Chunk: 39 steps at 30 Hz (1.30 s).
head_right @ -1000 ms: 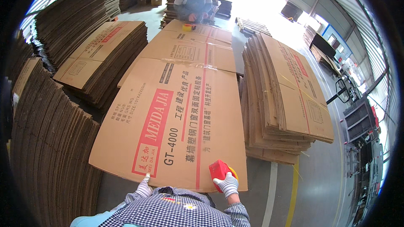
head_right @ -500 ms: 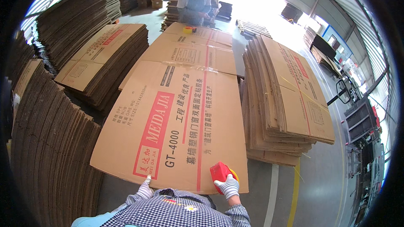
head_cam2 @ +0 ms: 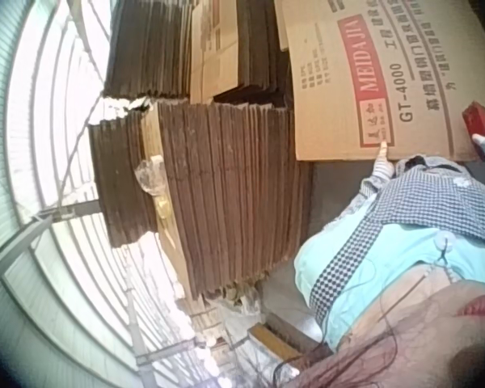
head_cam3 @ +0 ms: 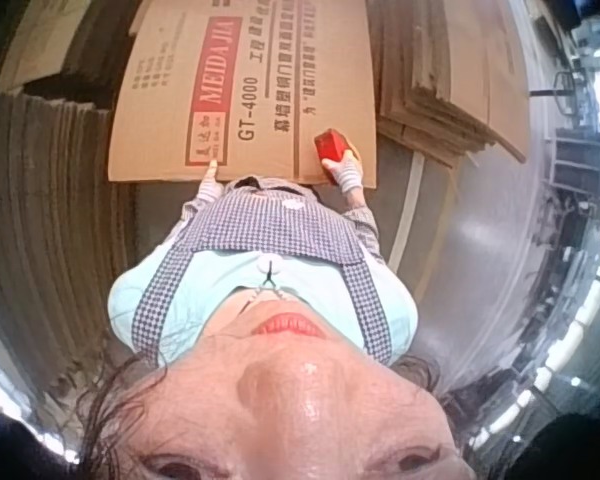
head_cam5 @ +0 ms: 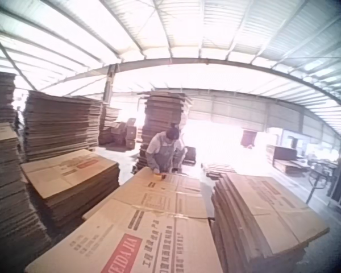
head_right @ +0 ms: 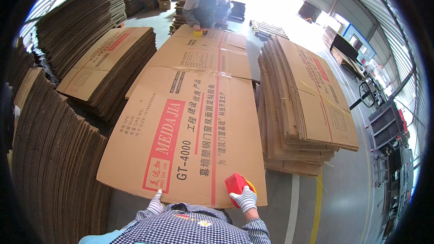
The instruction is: The recorder picks up flattened cardboard boxes, applies tape using a dispenser, and moves them to another area in a warehouse.
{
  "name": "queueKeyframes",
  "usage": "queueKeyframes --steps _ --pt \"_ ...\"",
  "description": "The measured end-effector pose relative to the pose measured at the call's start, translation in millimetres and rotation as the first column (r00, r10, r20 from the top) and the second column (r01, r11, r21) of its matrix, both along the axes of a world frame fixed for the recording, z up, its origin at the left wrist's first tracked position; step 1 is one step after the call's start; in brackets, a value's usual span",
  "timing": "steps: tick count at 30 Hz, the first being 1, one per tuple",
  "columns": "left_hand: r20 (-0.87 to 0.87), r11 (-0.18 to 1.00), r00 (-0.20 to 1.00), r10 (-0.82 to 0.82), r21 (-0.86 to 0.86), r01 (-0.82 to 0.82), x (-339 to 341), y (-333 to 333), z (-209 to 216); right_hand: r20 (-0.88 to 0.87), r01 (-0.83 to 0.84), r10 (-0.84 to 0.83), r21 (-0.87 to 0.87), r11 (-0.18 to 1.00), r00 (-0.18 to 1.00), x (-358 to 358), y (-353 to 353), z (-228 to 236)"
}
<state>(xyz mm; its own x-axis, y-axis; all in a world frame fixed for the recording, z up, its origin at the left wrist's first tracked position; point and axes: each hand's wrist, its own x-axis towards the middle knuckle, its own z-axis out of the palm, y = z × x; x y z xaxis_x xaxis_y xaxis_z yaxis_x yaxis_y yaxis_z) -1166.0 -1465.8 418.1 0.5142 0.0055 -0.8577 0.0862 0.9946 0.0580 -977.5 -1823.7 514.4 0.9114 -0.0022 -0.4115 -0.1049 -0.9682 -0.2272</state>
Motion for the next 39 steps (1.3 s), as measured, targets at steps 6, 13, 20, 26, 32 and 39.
queueKeyframes --steps 6,13,20,26,32,39 --pt "0.022 1.0 1.0 -0.005 0.005 0.005 3.7 -4.8 17.1 -0.002 -0.002 0.002 -0.011 1.0 1.0 0.1 -1.8 -0.7" --pt "-0.003 0.999 1.0 -0.021 0.045 0.021 6.1 -7.3 27.5 -0.012 -0.003 0.002 -0.021 1.0 1.0 -0.4 -0.3 1.4" --pt "0.018 0.999 0.999 -0.044 -0.011 0.044 -0.3 2.0 -10.6 -0.01 -0.004 0.004 -0.027 1.0 1.0 1.0 -0.8 -3.0" --pt "-0.036 0.998 0.999 -0.001 0.065 0.003 4.2 -4.8 11.3 -0.017 -0.009 0.008 -0.024 1.0 1.0 1.4 -1.1 -2.2" --pt "-0.064 0.999 0.998 -0.012 0.033 0.014 -0.1 -1.7 -7.2 -0.02 -0.009 0.009 -0.018 1.0 1.0 2.4 -2.7 -4.4" --pt "0.023 0.999 0.999 -0.037 0.001 0.037 -0.7 -0.5 -3.7 -0.023 -0.009 0.009 -0.02 1.0 1.0 2.0 -0.8 -1.4"
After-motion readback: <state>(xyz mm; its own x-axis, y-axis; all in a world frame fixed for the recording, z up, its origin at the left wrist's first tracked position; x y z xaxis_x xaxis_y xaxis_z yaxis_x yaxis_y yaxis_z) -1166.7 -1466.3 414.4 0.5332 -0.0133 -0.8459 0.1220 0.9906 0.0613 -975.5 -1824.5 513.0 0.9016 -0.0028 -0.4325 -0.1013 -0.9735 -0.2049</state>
